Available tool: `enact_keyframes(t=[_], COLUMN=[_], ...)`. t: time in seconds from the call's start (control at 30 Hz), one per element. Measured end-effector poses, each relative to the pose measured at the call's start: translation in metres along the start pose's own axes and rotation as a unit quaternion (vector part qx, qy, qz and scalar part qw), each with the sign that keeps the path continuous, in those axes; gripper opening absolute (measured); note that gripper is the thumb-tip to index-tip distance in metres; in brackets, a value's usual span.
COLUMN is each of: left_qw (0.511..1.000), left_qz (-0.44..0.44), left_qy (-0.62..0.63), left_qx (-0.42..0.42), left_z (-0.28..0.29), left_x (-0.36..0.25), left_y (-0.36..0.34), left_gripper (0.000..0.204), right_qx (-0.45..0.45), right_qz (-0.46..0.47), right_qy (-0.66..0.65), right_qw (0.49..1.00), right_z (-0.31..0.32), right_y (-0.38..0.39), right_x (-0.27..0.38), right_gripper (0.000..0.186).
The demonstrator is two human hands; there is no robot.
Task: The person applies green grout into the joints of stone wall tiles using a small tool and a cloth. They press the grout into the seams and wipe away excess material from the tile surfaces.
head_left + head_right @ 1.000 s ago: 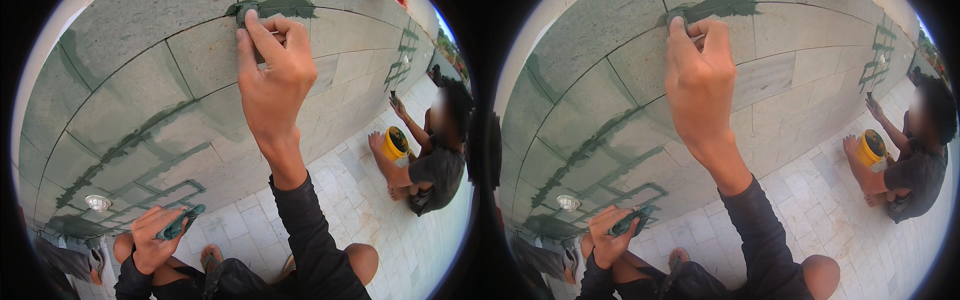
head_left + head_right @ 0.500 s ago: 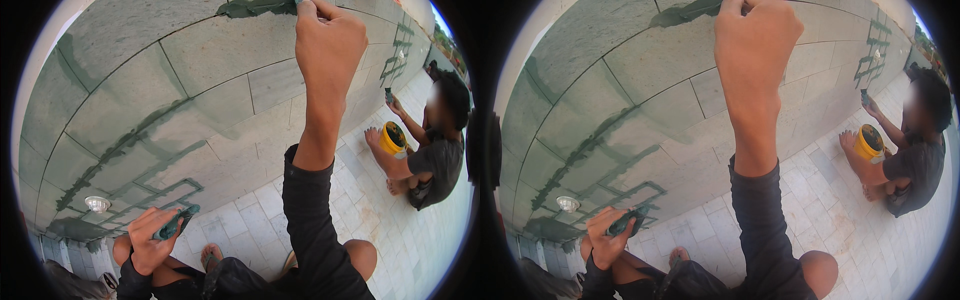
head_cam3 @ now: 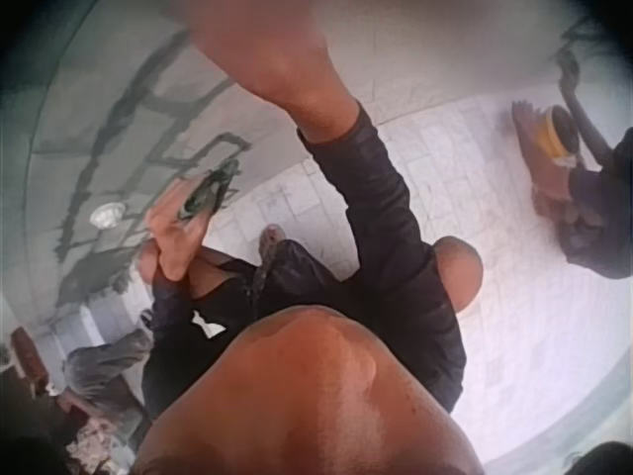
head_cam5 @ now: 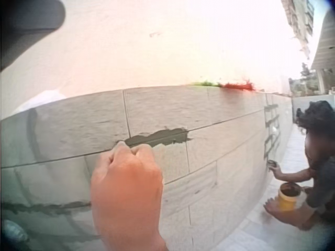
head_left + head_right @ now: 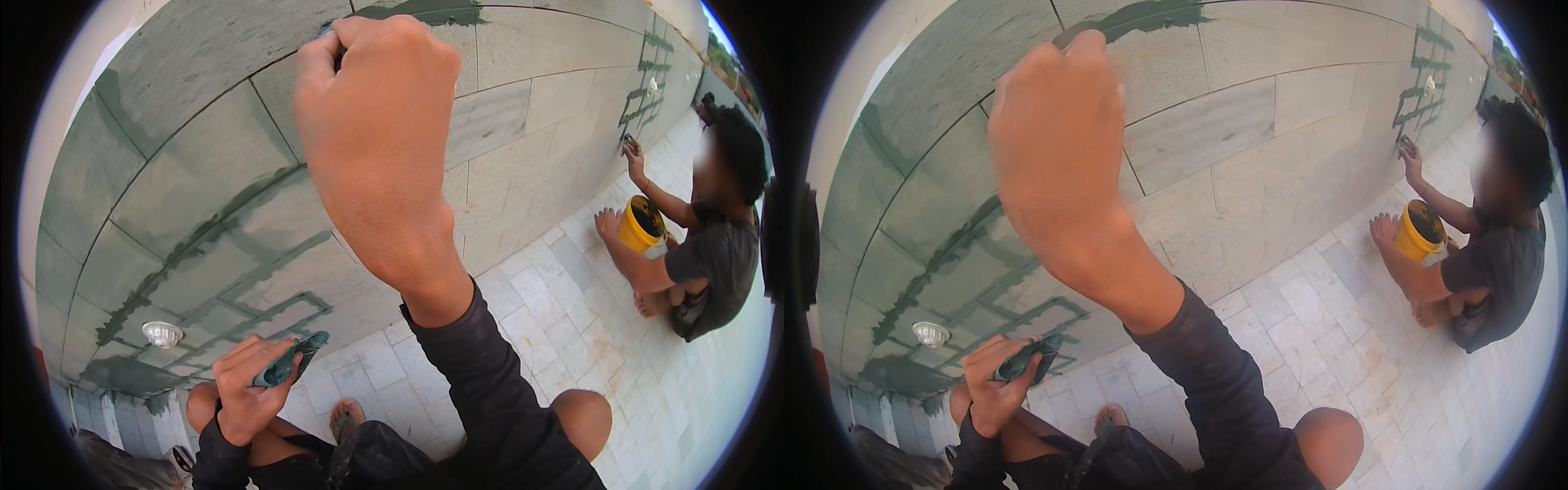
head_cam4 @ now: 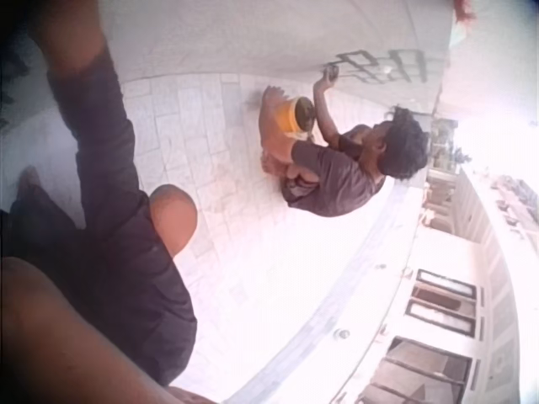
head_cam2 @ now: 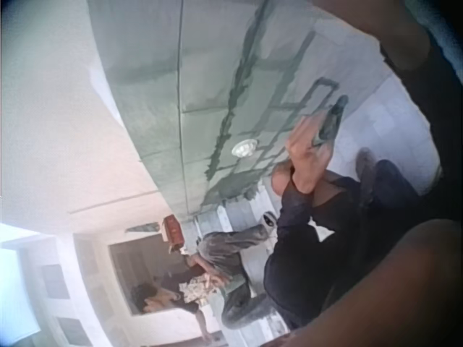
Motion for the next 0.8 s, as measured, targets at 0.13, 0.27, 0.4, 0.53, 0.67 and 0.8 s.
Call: enact_keyframes(t=[0.13,0.27,0.4,0.53,0.67,0.8], left_qw=[1.0,1.0,1.0,1.0,1.0,1.0], left_qz=[-0.013,-0.013,0.002,0.006,0.005,0.01], left_qy=[0.015,0.014,0.03,0.022,0.019,0.009], left_qx=[0.0,0.004,0.0,0.004,0.009,0.011], left_z=[-0.006,-0.005,-0.006,-0.006,-0.009,-0.009], left_x=[-0.005,-0.009,-0.007,-0.005,-0.006,-0.002], left_y=[-0.003,-0.004,-0.005,-0.006,-0.007,-0.005], left_gripper=[0.028,0.028,0.026,0.026,0.026,0.026], right_qx=[-0.042,-0.073,-0.145,-0.163,-0.17,-0.291], right_qz=[0.032,-0.133,-0.17,-0.091,0.08,0.047], right_qy=[-0.024,-0.225,-0.213,-0.167,-0.057,0.052], right_qw=[0.998,0.962,0.951,0.968,0.981,0.954], right_z=[0.015,0.049,0.083,0.074,0.066,0.052], right_y=[0.001,0.008,0.014,0.013,0.009,0.0], right_x=[-0.006,-0.051,-0.111,-0.139,-0.119,-0.083], right_gripper=[0.018,0.023,0.029,0.029,0.028,0.014])
Point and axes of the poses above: each hand's wrist, its own y-axis away from the middle knuckle, its own z-axis out of the back of the hand, x = y × z, the point moved 8 cm from there along -y, towards the middle knuckle, and after that the axes turned 15 degrees about z, right-handed, at the moved point
